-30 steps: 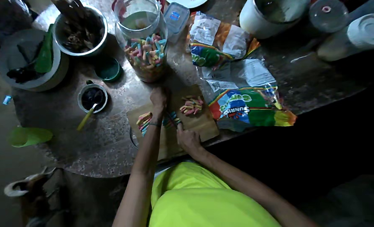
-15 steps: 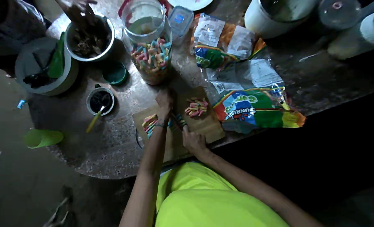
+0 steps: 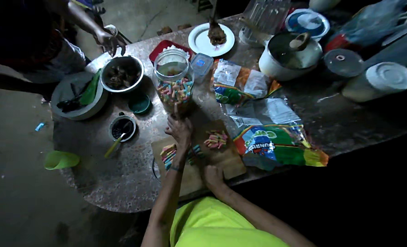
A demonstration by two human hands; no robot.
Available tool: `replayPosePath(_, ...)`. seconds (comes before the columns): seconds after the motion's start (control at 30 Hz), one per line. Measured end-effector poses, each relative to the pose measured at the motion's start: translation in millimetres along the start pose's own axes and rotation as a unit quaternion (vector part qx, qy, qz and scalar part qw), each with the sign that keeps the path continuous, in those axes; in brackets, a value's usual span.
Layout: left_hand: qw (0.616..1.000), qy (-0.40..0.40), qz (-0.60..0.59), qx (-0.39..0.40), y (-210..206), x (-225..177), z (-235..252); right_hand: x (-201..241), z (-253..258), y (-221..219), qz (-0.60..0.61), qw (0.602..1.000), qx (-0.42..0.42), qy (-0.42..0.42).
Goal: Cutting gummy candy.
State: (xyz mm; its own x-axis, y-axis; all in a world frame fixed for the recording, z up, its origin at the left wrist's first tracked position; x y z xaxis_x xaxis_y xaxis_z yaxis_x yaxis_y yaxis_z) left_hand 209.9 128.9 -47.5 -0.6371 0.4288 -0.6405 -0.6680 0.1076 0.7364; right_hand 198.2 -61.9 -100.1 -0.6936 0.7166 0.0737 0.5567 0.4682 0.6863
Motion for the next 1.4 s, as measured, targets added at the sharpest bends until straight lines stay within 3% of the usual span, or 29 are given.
replayPosePath(0.07, 0.999, -0.031, -0.009, 0.008, 1.3, -4.0, -2.2, 3.7, -3.5, 6.9, -0.020, 1.000, 0.014, 0.010)
replayPosePath(0.17, 0.984, 0.037, 0.016, 0.174, -25.5, 15.4, -5.0, 8.3, -4.3, 11.6, -0.033, 0.999, 0.022, 0.022)
replayPosePath(0.23, 0.973, 0.058, 0.022, 0.223, -39.0, 28.1, -8.2, 4.4, 3.0, 5.9, -0.025, 0.999, 0.008, 0.023)
replayPosePath(0.57, 0.978, 0.008, 0.063, 0.198, -50.0, 37.0, -7.7, 1.3, 4.1, 9.7, -0.009, 0.998, -0.032, 0.045)
replayPosePath(0.7, 0.959, 0.081, 0.119, 0.242, -56.3, 39.6, 4.5, 3.9, 2.3, 13.3, -0.011, 0.999, 0.002, 0.041)
replayPosePath(0.83, 0.959, 0.093, 0.105, 0.247, -56.1, 41.2, 11.0, 5.4, 9.9, 10.9, -0.030, 0.999, -0.019, 0.040)
replayPosePath(1.0, 0.976, 0.029, 0.034, 0.212, -42.6, 35.3, -2.9, 5.5, 8.0, 14.3, -0.016, 0.998, -0.038, 0.055)
replayPosePath(1.3, 0.965, 0.058, 0.075, 0.243, -51.9, 33.0, 3.3, 1.8, 14.3, 17.2, -0.015, 0.996, -0.050, 0.075)
replayPosePath(1.4, 0.970, 0.061, 0.050, 0.231, -48.3, 32.1, -2.0, 9.6, 2.4, 32.0, -0.035, 0.997, -0.012, 0.073)
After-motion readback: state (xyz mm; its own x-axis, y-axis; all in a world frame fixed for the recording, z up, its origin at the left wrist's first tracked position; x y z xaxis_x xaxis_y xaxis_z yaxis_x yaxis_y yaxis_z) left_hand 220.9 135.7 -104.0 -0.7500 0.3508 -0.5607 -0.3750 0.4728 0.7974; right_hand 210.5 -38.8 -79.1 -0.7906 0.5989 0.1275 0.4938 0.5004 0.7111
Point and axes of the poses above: each hand's wrist, its own z-axis towards the middle knuckle, its own y-axis out of the back of the hand, x = y × z, the point moved 9 cm from there along z, towards the middle knuckle, and after that the axes turned 6 degrees about -z, right-handed, at the moved point
